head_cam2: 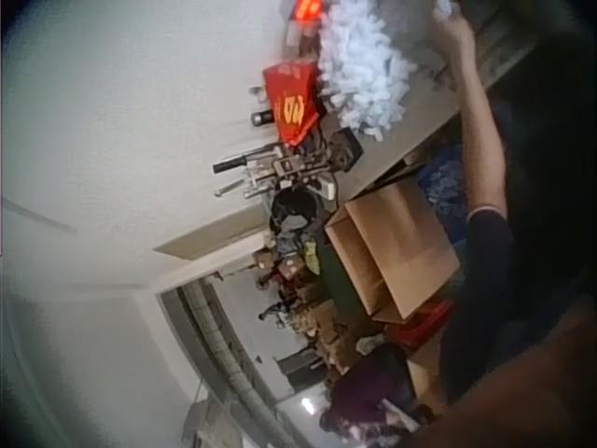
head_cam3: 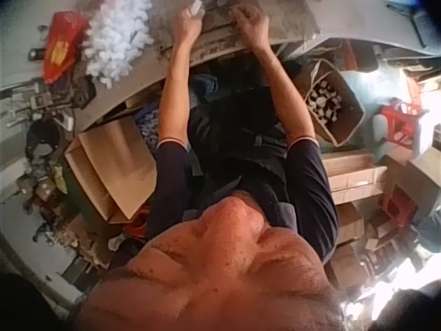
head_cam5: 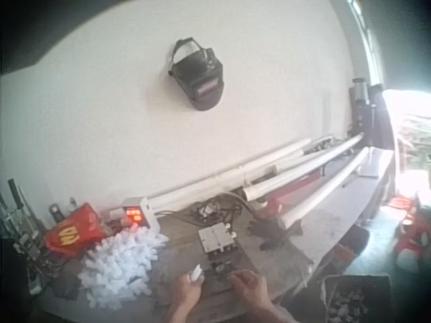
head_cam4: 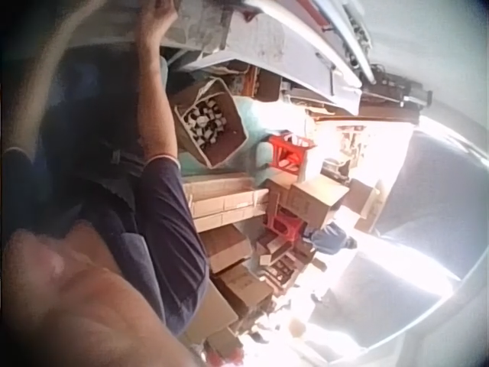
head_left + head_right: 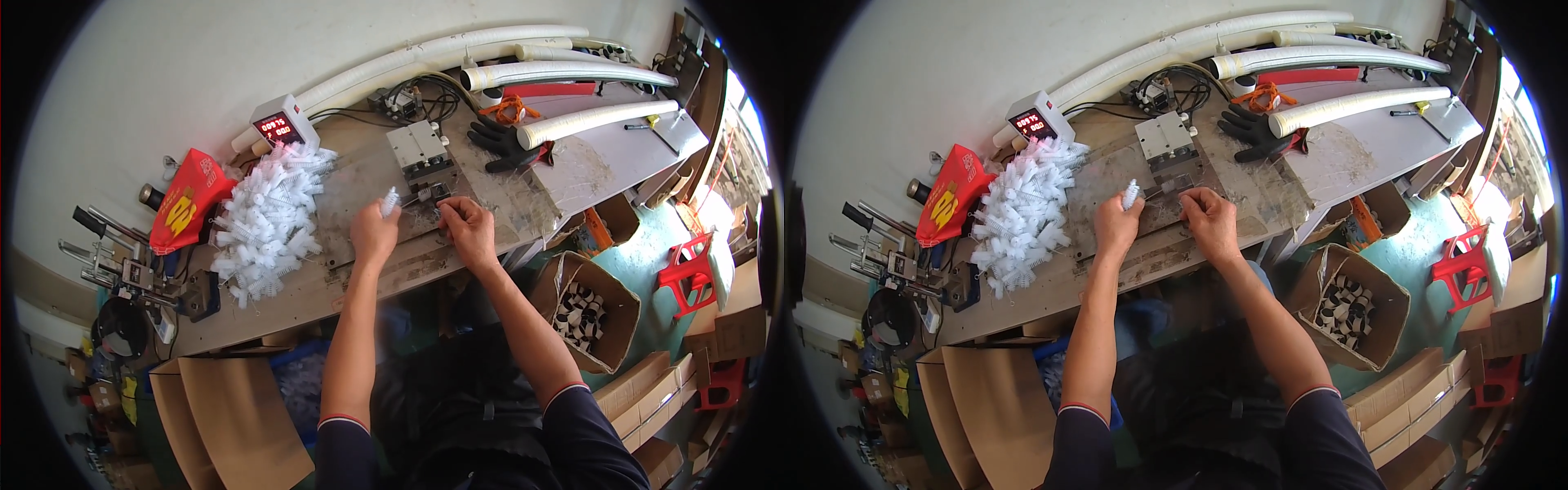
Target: The person is inserting white brushes into clear plastic sleeves using a mechanical guide.
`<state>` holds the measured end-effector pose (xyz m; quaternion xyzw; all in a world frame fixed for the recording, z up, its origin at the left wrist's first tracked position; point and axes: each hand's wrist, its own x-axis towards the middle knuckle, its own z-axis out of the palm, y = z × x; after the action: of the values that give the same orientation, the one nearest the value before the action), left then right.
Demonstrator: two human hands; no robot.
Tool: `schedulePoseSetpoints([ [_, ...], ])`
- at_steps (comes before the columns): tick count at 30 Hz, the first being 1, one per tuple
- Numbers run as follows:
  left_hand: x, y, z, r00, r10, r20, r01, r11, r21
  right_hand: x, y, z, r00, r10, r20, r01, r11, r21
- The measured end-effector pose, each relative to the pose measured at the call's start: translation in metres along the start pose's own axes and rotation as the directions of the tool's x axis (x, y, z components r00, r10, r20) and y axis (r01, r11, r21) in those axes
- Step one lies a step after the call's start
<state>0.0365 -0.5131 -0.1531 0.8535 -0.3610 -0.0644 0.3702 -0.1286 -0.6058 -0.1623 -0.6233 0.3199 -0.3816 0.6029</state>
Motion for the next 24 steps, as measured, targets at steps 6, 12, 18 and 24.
schedulePoseSetpoints([
  [6,-0.032,-0.020,0.006,0.921,0.208,-0.331,-0.232,0.972,-0.036,0.000,0.000,-0.001,1.000,0.005,-0.012,-0.004,0.999,0.037],
  [12,-0.050,-0.012,-0.005,0.814,0.382,-0.438,-0.441,0.897,-0.039,-0.002,0.000,-0.004,1.000,-0.008,0.013,0.007,0.998,0.069],
  [18,-0.051,-0.007,-0.006,0.781,0.431,-0.452,-0.507,0.860,-0.056,0.001,0.008,-0.006,0.992,-0.094,0.079,0.084,0.990,0.113],
  [24,-0.052,-0.006,-0.006,0.759,0.456,-0.465,-0.525,0.851,-0.022,-0.002,0.000,-0.010,0.991,-0.052,0.122,0.030,0.985,0.170],
])
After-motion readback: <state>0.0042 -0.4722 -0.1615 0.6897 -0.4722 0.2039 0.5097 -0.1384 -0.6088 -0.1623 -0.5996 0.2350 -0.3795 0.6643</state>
